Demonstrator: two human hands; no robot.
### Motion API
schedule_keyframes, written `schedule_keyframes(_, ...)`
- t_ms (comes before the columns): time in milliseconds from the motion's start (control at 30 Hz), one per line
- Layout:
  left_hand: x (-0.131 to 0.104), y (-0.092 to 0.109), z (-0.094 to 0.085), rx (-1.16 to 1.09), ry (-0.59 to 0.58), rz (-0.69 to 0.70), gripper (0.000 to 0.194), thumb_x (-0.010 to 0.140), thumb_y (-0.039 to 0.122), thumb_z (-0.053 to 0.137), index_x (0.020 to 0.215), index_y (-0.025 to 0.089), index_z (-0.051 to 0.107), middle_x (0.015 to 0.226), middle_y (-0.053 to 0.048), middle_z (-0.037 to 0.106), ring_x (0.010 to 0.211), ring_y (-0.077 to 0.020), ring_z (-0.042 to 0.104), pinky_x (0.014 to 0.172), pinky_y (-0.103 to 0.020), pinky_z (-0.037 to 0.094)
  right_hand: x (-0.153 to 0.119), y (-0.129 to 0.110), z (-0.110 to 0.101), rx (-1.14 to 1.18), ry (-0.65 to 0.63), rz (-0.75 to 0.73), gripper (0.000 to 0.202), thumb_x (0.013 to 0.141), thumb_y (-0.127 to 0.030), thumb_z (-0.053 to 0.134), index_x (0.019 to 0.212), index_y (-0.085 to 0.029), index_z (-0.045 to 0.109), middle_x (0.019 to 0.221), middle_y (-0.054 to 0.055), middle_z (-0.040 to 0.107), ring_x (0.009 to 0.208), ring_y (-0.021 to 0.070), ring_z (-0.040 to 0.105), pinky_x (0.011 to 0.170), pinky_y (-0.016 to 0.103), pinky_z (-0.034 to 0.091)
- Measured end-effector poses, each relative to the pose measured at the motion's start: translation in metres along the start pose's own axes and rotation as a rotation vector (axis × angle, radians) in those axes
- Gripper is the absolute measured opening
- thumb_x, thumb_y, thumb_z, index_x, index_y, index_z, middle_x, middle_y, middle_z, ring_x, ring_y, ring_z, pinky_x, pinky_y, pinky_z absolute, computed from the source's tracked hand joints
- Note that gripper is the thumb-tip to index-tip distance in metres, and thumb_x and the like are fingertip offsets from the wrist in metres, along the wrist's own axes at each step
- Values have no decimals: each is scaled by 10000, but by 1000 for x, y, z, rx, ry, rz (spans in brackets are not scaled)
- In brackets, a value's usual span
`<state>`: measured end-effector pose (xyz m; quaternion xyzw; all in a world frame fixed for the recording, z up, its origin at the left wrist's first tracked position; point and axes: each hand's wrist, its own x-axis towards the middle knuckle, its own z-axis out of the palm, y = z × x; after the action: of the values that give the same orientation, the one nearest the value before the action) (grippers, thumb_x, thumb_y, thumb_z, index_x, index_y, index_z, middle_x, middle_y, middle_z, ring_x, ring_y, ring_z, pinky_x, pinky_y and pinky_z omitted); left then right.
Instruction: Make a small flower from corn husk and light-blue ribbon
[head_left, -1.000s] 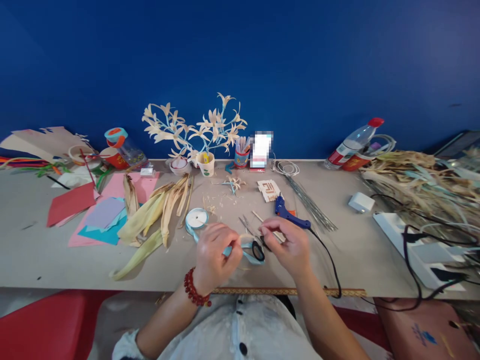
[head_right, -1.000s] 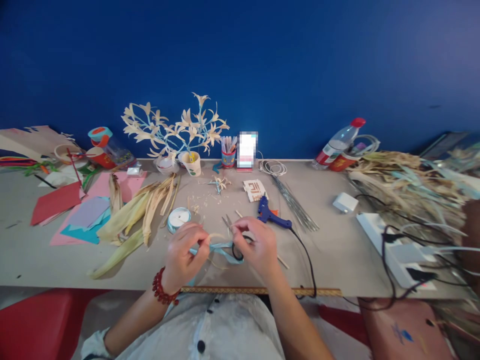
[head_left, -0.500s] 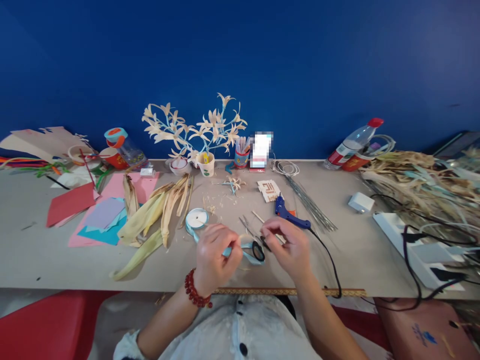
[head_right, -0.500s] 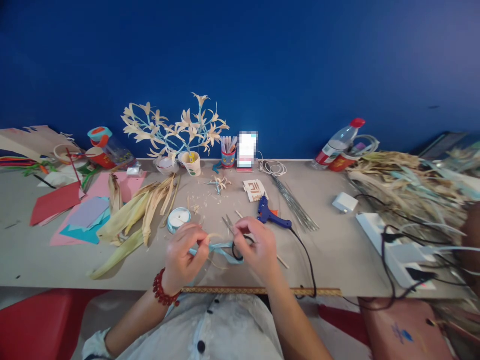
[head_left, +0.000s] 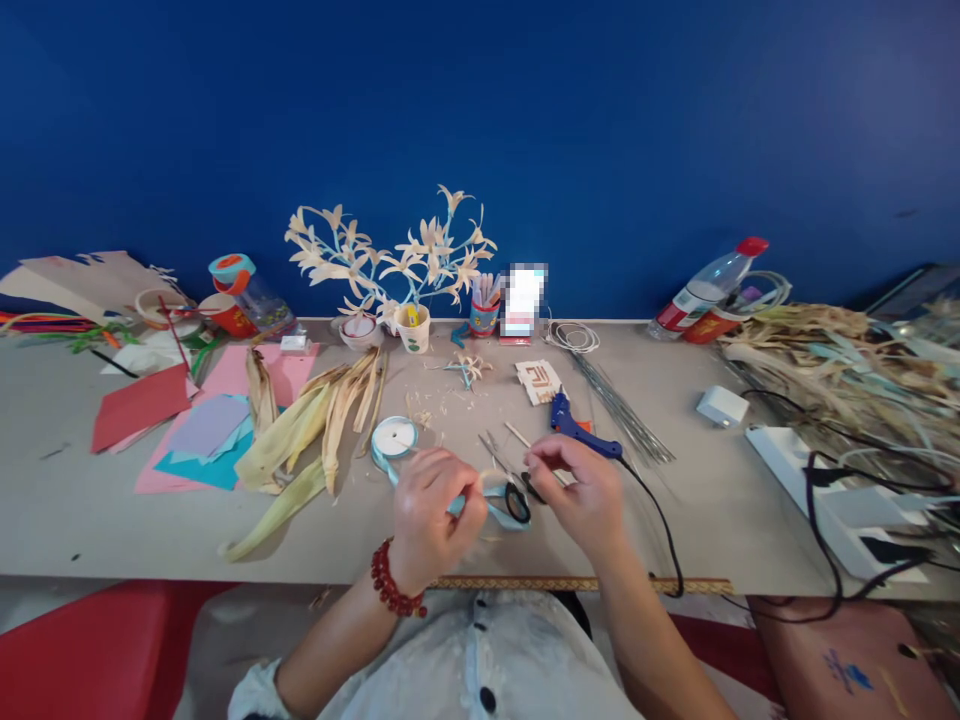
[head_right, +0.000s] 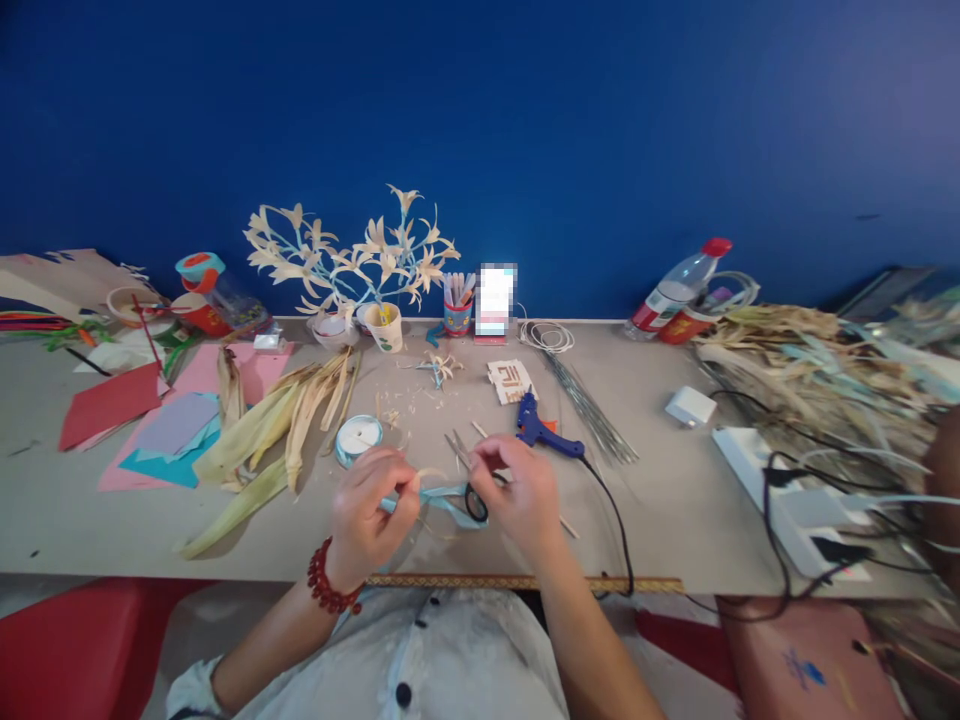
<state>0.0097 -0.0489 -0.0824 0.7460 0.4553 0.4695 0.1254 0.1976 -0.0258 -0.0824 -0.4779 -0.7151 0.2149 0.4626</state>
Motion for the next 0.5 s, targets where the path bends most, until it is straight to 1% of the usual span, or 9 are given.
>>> schedule_keyframes(67, 1, 0, 1, 11, 4, 1, 118, 802, 109, 533, 732, 205, 528, 636, -10, 549, 685, -176, 537, 724, -344, 461, -2, -1, -3, 23, -15, 21, 65, 844, -176, 561, 812, -198, 613, 741, 22, 658, 649, 158, 627, 614, 256, 501)
schedule_keyframes(167, 3, 1, 2, 30, -13, 24, 112, 800, 118, 532, 731, 206, 531, 637, -13, 553, 687, -181, 538, 722, -347, 461, -3, -12, 4, 95, -155, 19, 122, 836, -176, 567, 948, -195, 612, 871, 41, 669, 713, 160, 636, 654, 262, 511)
schedule_keyframes(233, 4, 2, 1, 37, -23, 37, 111, 800, 119, 530, 729, 205, 531, 640, -15, 560, 689, -182, 538, 724, -349, 460, -3, -19, 11, 101, -195, 6, 78, 827, -162, 572, 887, -196, 609, 796, 22, 654, 661, 145, 614, 619, 247, 496)
schedule_keyframes(267, 4, 3, 1, 40, -23, 40, 111, 799, 117, 531, 730, 204, 531, 640, -16, 561, 691, -183, 539, 725, -349, 458, -2, -20, 13, 91, -191, 1, 57, 826, -153, 568, 835, -197, 604, 738, 8, 639, 625, 136, 598, 595, 239, 483)
schedule_keyframes(333, 4, 2, 0, 43, -16, 40, 110, 796, 111, 536, 735, 202, 533, 639, -15, 559, 695, -184, 541, 721, -348, 454, -1, -17, 14, 60, -162, -1, 95, 830, -140, 554, 765, -199, 592, 666, -7, 617, 582, 128, 577, 563, 230, 462)
schedule_keyframes(400, 3, 1, -1, 37, -1, 30, 114, 792, 102, 541, 738, 202, 532, 637, -12, 552, 686, -180, 538, 710, -341, 448, 0, -8, 10, 14, -111, 16, 99, 834, -144, 554, 761, -197, 594, 673, -3, 626, 585, 131, 581, 566, 233, 462)
schedule_keyframes(500, 1, -2, -1, 18, 19, 16, 121, 793, 95, 541, 738, 203, 534, 633, -7, 550, 679, -174, 534, 704, -331, 439, -1, 4, -1, -51, 15, 51, 95, 843, -158, 550, 767, -193, 593, 698, 13, 629, 602, 144, 595, 581, 248, 482)
